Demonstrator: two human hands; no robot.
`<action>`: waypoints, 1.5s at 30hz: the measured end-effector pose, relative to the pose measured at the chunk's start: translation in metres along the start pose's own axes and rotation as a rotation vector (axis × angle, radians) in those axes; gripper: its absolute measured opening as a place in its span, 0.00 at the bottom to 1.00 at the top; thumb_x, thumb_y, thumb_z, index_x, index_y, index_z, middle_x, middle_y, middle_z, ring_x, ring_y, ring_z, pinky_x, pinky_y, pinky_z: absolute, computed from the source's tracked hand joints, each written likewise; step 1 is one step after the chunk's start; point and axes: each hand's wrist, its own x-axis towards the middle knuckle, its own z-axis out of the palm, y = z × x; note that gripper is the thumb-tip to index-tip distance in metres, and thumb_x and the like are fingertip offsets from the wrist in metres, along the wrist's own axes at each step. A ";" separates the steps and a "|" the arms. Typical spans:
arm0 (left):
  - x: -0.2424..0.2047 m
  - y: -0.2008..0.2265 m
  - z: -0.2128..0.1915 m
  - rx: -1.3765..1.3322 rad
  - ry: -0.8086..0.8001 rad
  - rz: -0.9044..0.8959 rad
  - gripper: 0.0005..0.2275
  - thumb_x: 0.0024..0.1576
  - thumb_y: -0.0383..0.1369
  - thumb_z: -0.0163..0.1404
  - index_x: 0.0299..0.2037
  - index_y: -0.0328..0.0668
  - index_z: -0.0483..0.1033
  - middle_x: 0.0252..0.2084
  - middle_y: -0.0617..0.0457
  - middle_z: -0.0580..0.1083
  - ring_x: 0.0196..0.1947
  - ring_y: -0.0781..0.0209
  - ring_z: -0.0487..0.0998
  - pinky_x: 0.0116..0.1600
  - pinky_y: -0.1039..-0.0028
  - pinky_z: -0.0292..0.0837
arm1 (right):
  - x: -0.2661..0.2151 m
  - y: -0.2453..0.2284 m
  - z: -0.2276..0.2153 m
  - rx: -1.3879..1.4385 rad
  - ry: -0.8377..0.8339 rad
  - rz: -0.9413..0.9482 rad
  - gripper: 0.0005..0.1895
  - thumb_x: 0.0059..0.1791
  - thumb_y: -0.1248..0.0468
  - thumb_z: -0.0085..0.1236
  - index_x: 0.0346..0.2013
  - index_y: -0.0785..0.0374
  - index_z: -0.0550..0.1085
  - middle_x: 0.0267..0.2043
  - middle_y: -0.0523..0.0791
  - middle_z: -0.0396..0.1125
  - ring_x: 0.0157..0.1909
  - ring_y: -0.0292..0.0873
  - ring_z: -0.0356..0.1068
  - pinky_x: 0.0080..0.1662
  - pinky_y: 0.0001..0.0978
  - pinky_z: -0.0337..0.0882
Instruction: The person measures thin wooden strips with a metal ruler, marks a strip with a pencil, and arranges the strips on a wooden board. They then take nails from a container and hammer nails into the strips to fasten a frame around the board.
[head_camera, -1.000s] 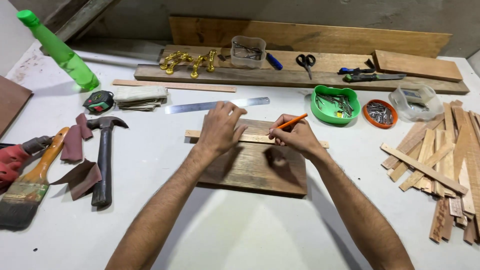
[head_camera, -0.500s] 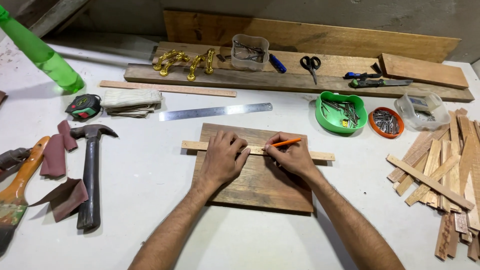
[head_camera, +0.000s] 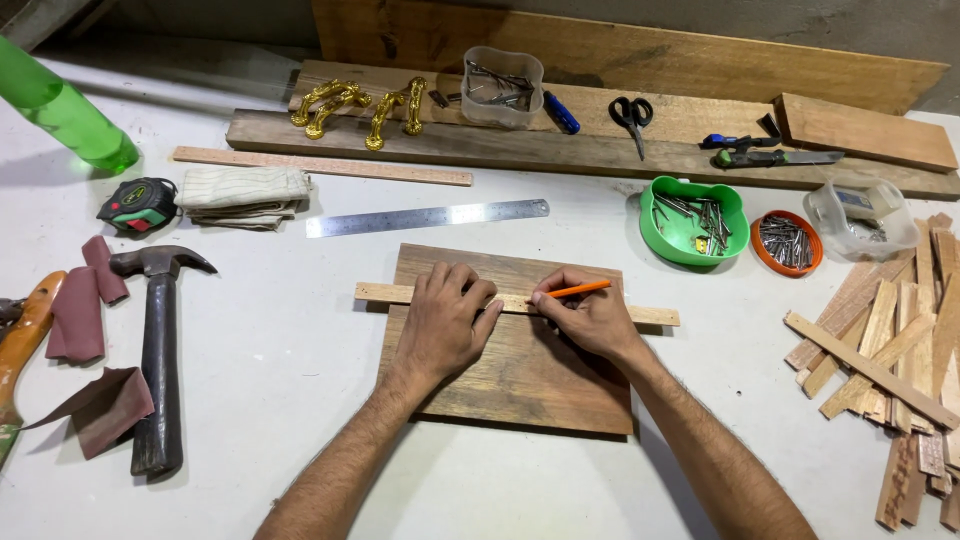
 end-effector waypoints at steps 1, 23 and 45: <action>-0.001 0.000 0.000 -0.001 -0.001 -0.002 0.11 0.62 0.41 0.52 0.40 0.43 0.78 0.40 0.51 0.70 0.44 0.57 0.69 0.50 0.61 0.67 | 0.000 0.000 0.000 0.000 -0.002 0.001 0.09 0.51 0.59 0.63 0.38 0.61 0.80 0.32 0.41 0.76 0.32 0.32 0.74 0.33 0.24 0.76; 0.001 -0.002 -0.002 -0.015 0.034 0.005 0.09 0.59 0.40 0.56 0.38 0.44 0.80 0.38 0.51 0.72 0.44 0.55 0.69 0.49 0.60 0.67 | -0.004 -0.005 -0.028 0.509 -0.114 0.179 0.09 0.48 0.66 0.63 0.41 0.66 0.76 0.37 0.43 0.75 0.28 0.28 0.64 0.30 0.21 0.70; 0.136 0.161 0.060 -0.121 -0.150 0.378 0.09 0.56 0.38 0.58 0.41 0.44 0.80 0.43 0.48 0.73 0.46 0.50 0.71 0.47 0.57 0.68 | -0.135 0.039 -0.157 0.322 0.287 0.339 0.13 0.51 0.57 0.64 0.36 0.65 0.77 0.25 0.41 0.71 0.22 0.29 0.62 0.24 0.23 0.62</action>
